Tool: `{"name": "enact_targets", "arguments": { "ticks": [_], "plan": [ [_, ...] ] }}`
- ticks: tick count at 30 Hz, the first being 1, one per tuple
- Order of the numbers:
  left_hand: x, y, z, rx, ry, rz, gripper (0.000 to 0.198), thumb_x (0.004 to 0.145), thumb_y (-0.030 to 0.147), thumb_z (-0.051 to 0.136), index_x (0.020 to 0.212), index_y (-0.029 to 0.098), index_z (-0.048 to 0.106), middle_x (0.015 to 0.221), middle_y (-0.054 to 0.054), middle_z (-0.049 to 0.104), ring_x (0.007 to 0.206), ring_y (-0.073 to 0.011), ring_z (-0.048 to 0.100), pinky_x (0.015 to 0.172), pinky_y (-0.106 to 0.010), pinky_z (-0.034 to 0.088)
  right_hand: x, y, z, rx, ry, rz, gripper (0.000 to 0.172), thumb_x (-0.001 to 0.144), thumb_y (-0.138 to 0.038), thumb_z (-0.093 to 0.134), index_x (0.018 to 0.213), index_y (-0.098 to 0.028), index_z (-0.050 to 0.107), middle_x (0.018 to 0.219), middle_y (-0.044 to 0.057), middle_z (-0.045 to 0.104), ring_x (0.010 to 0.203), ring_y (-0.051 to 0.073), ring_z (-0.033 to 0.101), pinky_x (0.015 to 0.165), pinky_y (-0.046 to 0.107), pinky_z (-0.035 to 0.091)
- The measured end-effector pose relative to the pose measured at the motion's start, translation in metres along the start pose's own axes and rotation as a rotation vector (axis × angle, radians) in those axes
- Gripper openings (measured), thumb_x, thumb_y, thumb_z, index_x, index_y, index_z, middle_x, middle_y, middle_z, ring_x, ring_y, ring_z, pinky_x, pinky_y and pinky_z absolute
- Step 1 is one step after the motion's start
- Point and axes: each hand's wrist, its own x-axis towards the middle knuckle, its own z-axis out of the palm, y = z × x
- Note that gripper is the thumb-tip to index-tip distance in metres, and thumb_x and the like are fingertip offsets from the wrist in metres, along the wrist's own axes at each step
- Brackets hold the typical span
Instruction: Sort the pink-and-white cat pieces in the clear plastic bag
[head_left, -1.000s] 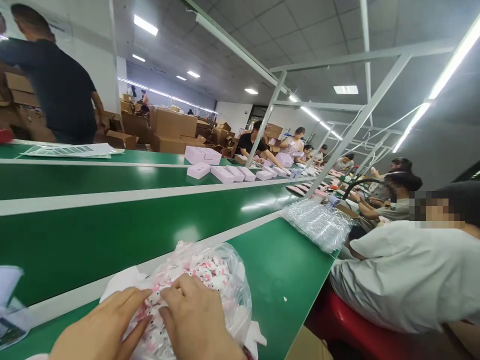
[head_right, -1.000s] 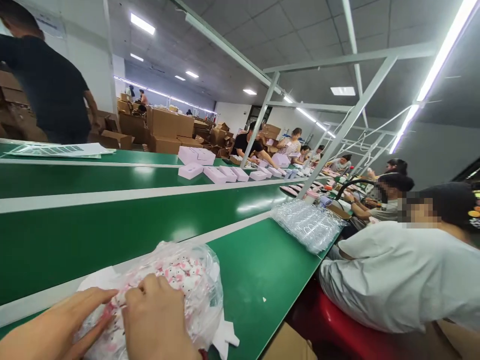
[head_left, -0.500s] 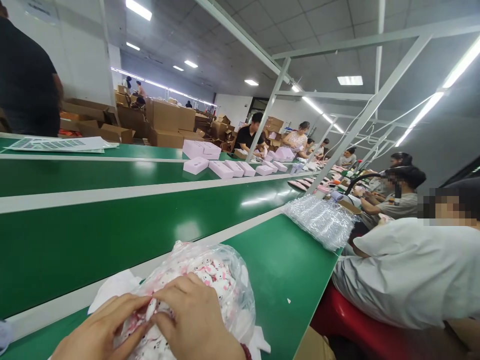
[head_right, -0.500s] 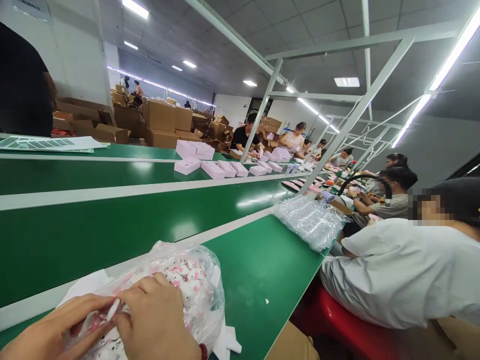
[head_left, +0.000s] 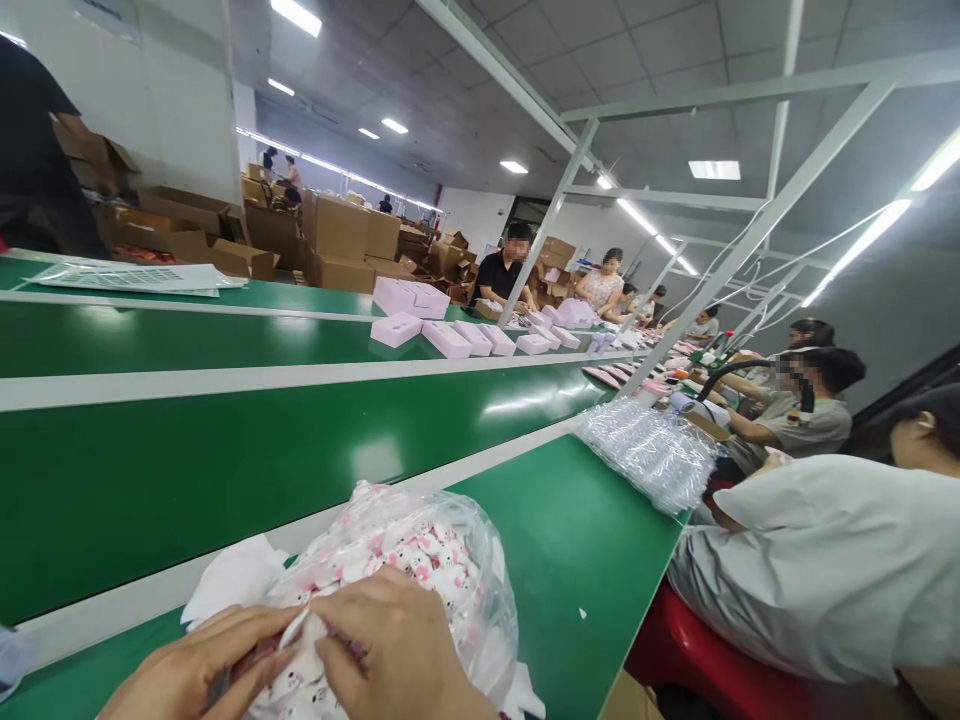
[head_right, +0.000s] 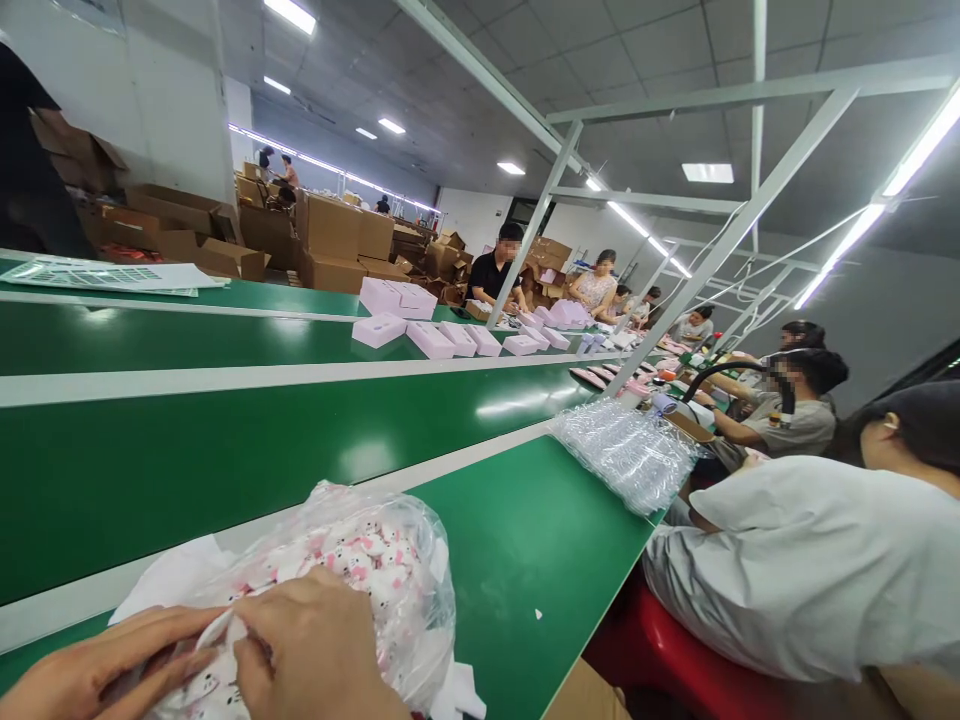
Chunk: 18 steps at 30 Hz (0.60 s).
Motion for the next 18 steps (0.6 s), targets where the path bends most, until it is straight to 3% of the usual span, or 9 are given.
{"name": "enact_targets", "arguments": {
  "ticks": [3, 5, 7, 10, 12, 14, 16, 18],
  "plan": [
    [0.011, 0.024, -0.002, 0.053, 0.055, 0.014, 0.052, 0.085, 0.066, 0.054, 0.117, 0.029, 0.072, 0.1, -0.005, 0.074, 0.102, -0.0269, 0.069, 0.082, -0.029, 0.061, 0.002, 0.0, -0.013, -0.091, -0.026, 0.025, 0.022, 0.084, -0.025, 0.077, 0.105, -0.026, 0.07, 0.104, -0.006, 0.075, 0.094, 0.021, 0.066, 0.086, 0.033, 0.05],
    [0.012, 0.028, -0.001, 0.095, 0.043, 0.022, 0.053, 0.086, 0.064, 0.053, 0.122, 0.029, 0.069, 0.105, -0.005, 0.073, 0.104, -0.0268, 0.068, 0.082, -0.03, 0.061, 0.006, 0.001, -0.021, -0.185, 0.034, 0.036, 0.017, 0.089, -0.024, 0.073, 0.106, -0.027, 0.069, 0.103, -0.006, 0.074, 0.093, 0.02, 0.064, 0.079, 0.032, 0.05],
    [0.008, 0.021, -0.001, 0.155, 0.015, 0.036, 0.053, 0.088, 0.061, 0.052, 0.126, 0.029, 0.067, 0.112, -0.004, 0.072, 0.107, -0.0264, 0.068, 0.08, -0.029, 0.061, 0.013, 0.001, -0.024, -0.292, 0.094, 0.012, 0.014, 0.093, -0.02, 0.069, 0.106, -0.026, 0.068, 0.105, -0.005, 0.072, 0.094, 0.019, 0.061, 0.074, 0.031, 0.05],
    [0.002, 0.005, -0.001, 0.27, -0.013, 0.117, 0.05, 0.093, 0.055, 0.044, 0.132, 0.031, 0.063, 0.125, 0.001, 0.067, 0.111, -0.0232, 0.066, 0.074, -0.028, 0.062, 0.027, 0.002, -0.02, -0.406, 0.097, -0.016, 0.018, 0.084, -0.018, 0.078, 0.099, -0.02, 0.068, 0.111, 0.0, 0.069, 0.097, 0.023, 0.058, 0.071, 0.034, 0.049],
    [0.002, -0.003, -0.002, 0.328, -0.023, 0.155, 0.051, 0.096, 0.053, 0.034, 0.139, 0.036, 0.056, 0.138, 0.009, 0.057, 0.112, -0.0195, 0.066, 0.071, -0.029, 0.062, 0.035, 0.003, -0.016, -0.425, 0.084, -0.018, 0.015, 0.08, -0.014, 0.08, 0.09, -0.018, 0.069, 0.106, 0.003, 0.068, 0.094, 0.024, 0.057, 0.066, 0.034, 0.047],
    [0.006, -0.007, -0.003, 0.336, -0.151, 0.087, 0.052, 0.097, 0.058, 0.028, 0.143, 0.044, 0.048, 0.152, 0.016, 0.038, 0.103, -0.0152, 0.069, 0.067, -0.028, 0.062, 0.039, 0.005, -0.014, -0.424, 0.076, -0.036, 0.009, 0.084, -0.016, 0.077, 0.085, -0.018, 0.069, 0.1, 0.003, 0.068, 0.09, 0.022, 0.057, 0.065, 0.034, 0.046],
    [0.011, -0.01, -0.003, 0.301, -0.301, -0.001, 0.05, 0.095, 0.068, 0.031, 0.14, 0.053, 0.046, 0.156, 0.021, 0.025, 0.093, -0.011, 0.07, 0.062, -0.022, 0.06, 0.037, 0.006, -0.015, -0.409, 0.071, -0.063, 0.01, 0.091, -0.023, 0.074, 0.083, -0.019, 0.069, 0.096, 0.0, 0.068, 0.088, 0.019, 0.057, 0.068, 0.032, 0.046],
    [0.013, -0.013, -0.002, 0.321, -0.253, 0.064, 0.046, 0.093, 0.07, 0.042, 0.137, 0.056, 0.049, 0.157, 0.021, 0.026, 0.095, -0.0086, 0.069, 0.054, -0.016, 0.055, 0.031, 0.007, -0.017, -0.377, 0.082, -0.082, 0.013, 0.092, -0.03, 0.074, 0.085, -0.02, 0.07, 0.094, -0.003, 0.068, 0.089, 0.017, 0.056, 0.071, 0.03, 0.046]
  ]
}}
